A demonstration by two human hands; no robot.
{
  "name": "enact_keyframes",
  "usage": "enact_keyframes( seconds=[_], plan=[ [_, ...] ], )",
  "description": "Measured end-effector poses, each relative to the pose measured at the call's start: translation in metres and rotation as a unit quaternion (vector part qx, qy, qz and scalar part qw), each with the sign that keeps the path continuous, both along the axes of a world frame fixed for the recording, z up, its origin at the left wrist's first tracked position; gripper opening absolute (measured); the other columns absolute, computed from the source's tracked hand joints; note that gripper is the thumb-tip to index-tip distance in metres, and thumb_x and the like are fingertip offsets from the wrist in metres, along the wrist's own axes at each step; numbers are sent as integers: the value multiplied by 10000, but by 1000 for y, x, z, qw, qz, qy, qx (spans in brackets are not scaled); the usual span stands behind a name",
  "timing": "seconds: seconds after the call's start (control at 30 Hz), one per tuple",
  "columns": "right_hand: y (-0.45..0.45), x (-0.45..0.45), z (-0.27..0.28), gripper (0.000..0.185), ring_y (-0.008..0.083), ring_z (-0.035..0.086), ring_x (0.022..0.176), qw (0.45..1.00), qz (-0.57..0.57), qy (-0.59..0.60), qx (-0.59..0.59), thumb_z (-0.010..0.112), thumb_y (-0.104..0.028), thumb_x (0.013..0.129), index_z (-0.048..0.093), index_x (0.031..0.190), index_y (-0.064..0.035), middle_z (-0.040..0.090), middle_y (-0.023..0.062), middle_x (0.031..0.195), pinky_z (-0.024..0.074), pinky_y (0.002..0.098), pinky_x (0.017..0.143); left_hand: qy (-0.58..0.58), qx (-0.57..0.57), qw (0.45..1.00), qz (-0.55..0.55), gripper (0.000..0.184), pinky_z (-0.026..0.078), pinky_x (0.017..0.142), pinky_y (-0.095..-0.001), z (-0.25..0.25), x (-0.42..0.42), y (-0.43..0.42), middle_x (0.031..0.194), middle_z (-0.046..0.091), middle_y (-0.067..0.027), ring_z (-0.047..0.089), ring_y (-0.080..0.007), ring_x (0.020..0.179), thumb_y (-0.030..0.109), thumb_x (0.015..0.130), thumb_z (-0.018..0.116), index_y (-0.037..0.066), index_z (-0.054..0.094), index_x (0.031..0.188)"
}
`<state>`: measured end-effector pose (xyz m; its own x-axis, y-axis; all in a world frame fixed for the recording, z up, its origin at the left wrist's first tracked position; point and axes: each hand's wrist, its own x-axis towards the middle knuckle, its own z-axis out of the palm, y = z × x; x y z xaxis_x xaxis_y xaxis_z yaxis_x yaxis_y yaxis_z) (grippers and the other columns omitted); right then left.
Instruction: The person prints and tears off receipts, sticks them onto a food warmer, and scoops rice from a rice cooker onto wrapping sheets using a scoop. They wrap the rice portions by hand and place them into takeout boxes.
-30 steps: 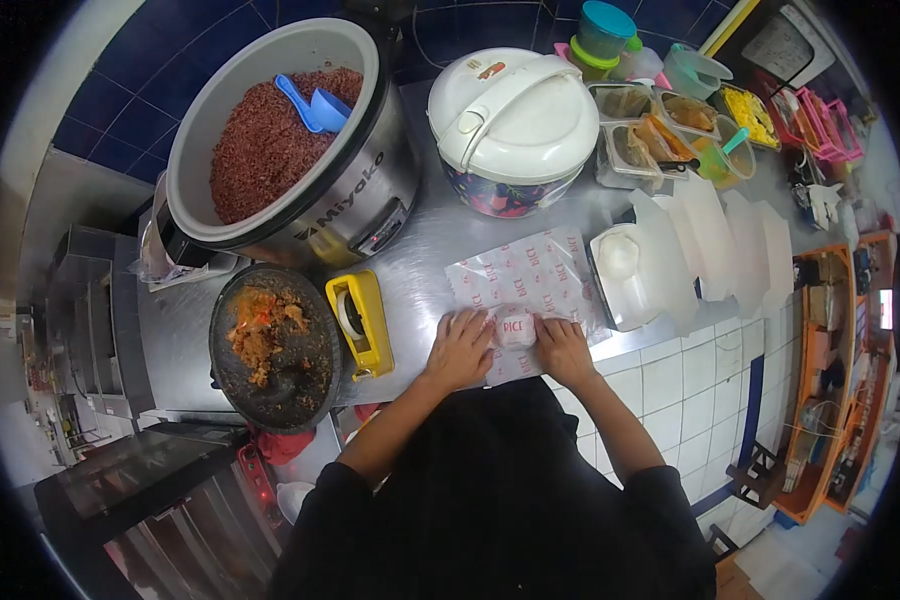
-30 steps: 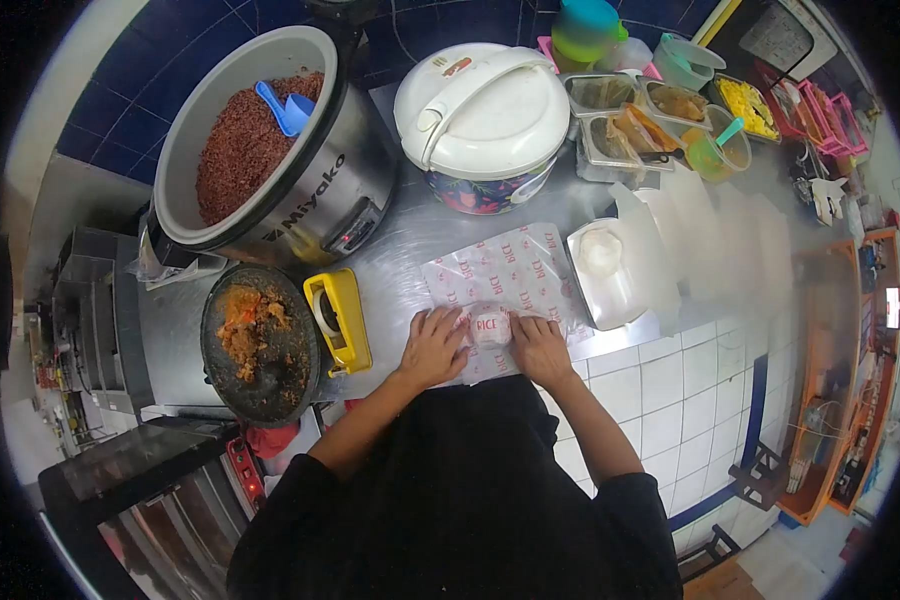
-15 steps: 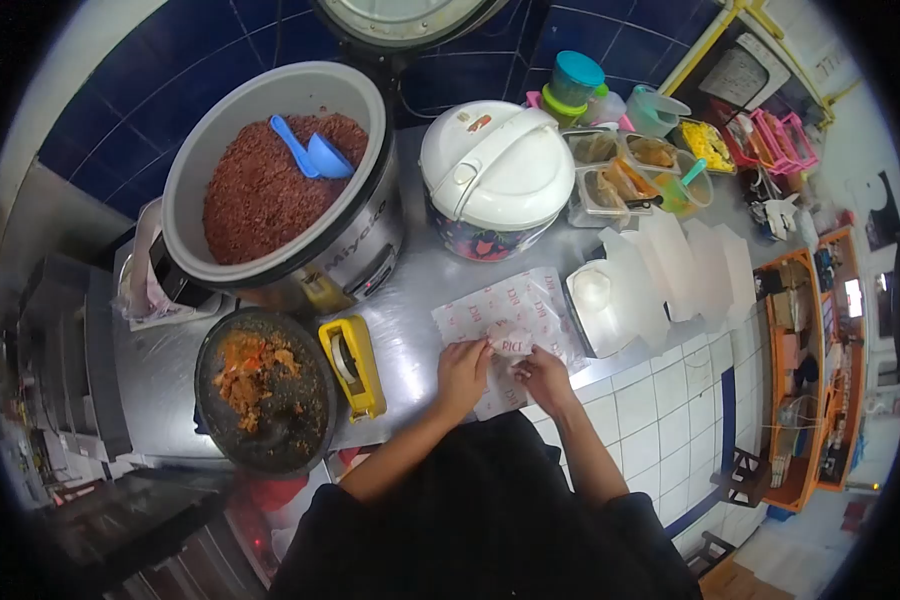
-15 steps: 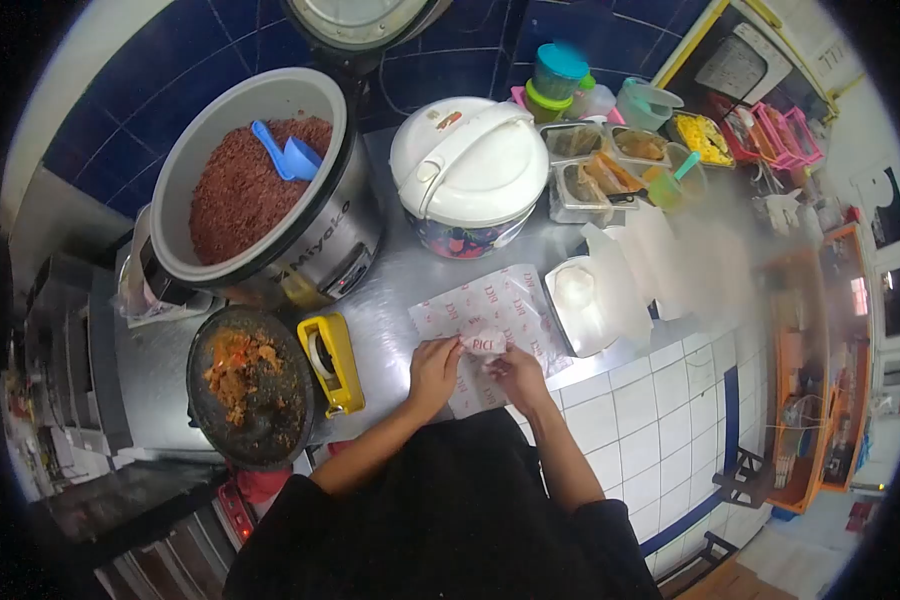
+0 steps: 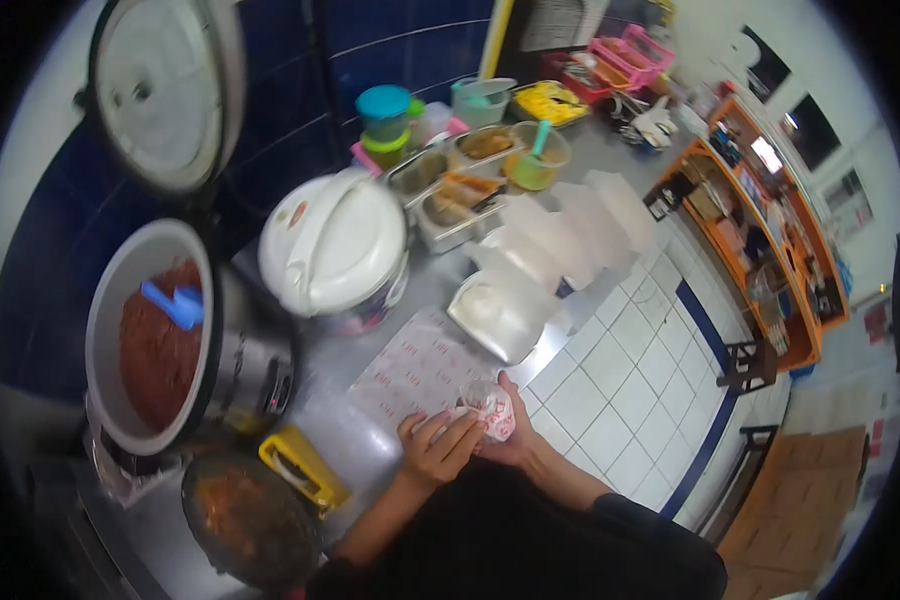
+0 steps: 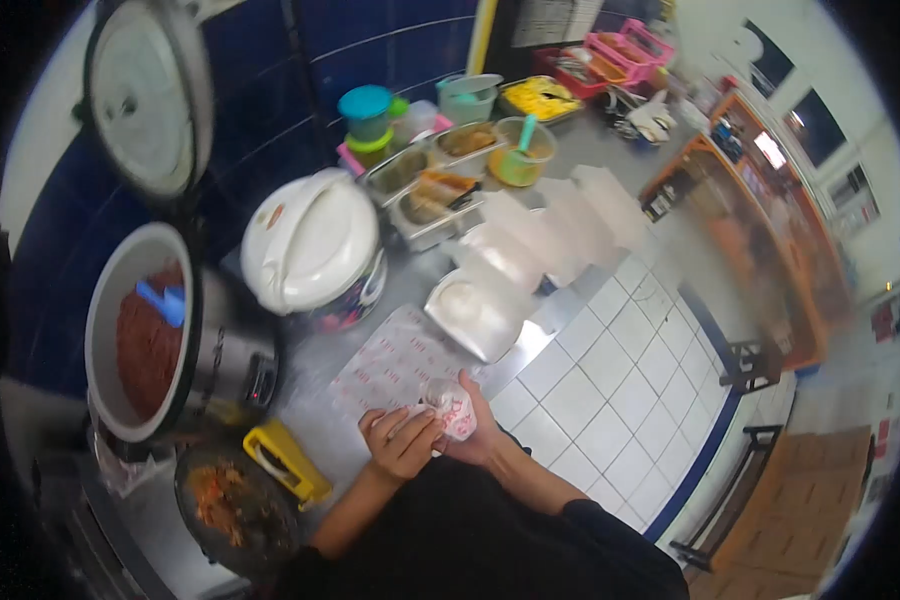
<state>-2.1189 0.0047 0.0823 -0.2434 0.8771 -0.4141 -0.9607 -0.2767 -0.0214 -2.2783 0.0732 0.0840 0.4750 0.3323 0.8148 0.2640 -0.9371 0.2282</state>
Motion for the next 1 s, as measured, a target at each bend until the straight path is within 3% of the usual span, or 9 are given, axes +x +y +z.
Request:
enact_keyframes(
  seconds=[0.23,0.4,0.47,0.63,0.73,0.87,0.93,0.97,1.0],
  plan=[
    [7,137,54,631,246,686,1055,972,-47,-228,36,420,-643,1037,612,1293,-98,706,86,1158,541,413,940,66,-34,997,33,499,32,1204,-713,10,131,-2,1317,686,-43,401,-417,1429,474,1048,396,168,760,1199],
    [19,320,88,472,216,685,1021,879,-250,-401,70,520,-490,1063,552,1307,-88,667,100,1153,573,366,845,63,-87,989,97,440,176,1177,-710,30,223,12,1461,502,-238,393,-468,1410,379,1046,423,93,726,1186],
    [39,401,93,456,233,684,1011,683,-306,-663,3,614,-396,1036,483,1320,-64,690,121,1141,550,347,868,20,-137,982,129,402,220,1166,-696,29,232,18,1438,523,-241,407,-471,1393,329,1038,463,39,696,1191],
    [99,525,6,706,359,693,1033,466,9,-881,-83,774,-453,891,435,1328,-13,686,246,1125,539,429,897,25,-204,941,269,312,358,1135,-518,51,216,21,1374,578,-242,510,-410,1316,121,1023,540,-50,628,1269],
    [146,542,-109,754,441,682,1062,578,-36,-810,-86,790,-444,863,428,1329,27,681,300,1112,528,469,945,-8,-248,913,325,302,412,1092,-441,53,214,16,1296,634,-226,588,-353,1228,83,1004,565,-58,623,1265],
    [154,520,-112,679,477,663,1096,456,15,-874,-164,677,-472,935,473,1329,43,675,310,1181,518,509,971,-33,-322,877,355,286,450,1042,-423,47,208,5,1239,655,-216,621,-343,1158,70,983,596,-42,629,1244],
    [152,520,-100,446,413,688,1050,268,87,-945,-165,568,-418,1005,676,1180,-22,707,207,1168,534,519,922,-20,-303,873,382,287,483,991,-422,40,190,3,1181,678,-199,645,-347,1110,33,950,639,-29,634,1231],
    [156,556,-164,402,384,694,1041,69,39,-996,-34,567,-389,999,692,1169,-47,713,183,1149,545,519,905,-18,-271,873,406,285,499,955,-412,35,181,6,1149,687,-192,656,-341,1078,17,939,651,-26,640,1220],
    [155,570,-164,402,378,672,1089,82,63,-995,-12,557,-367,1006,681,1200,-38,696,190,1190,530,499,937,-33,-273,862,425,285,508,919,-407,41,168,10,1114,692,-191,662,-331,1031,25,939,656,-11,651,1221]
  ],
)
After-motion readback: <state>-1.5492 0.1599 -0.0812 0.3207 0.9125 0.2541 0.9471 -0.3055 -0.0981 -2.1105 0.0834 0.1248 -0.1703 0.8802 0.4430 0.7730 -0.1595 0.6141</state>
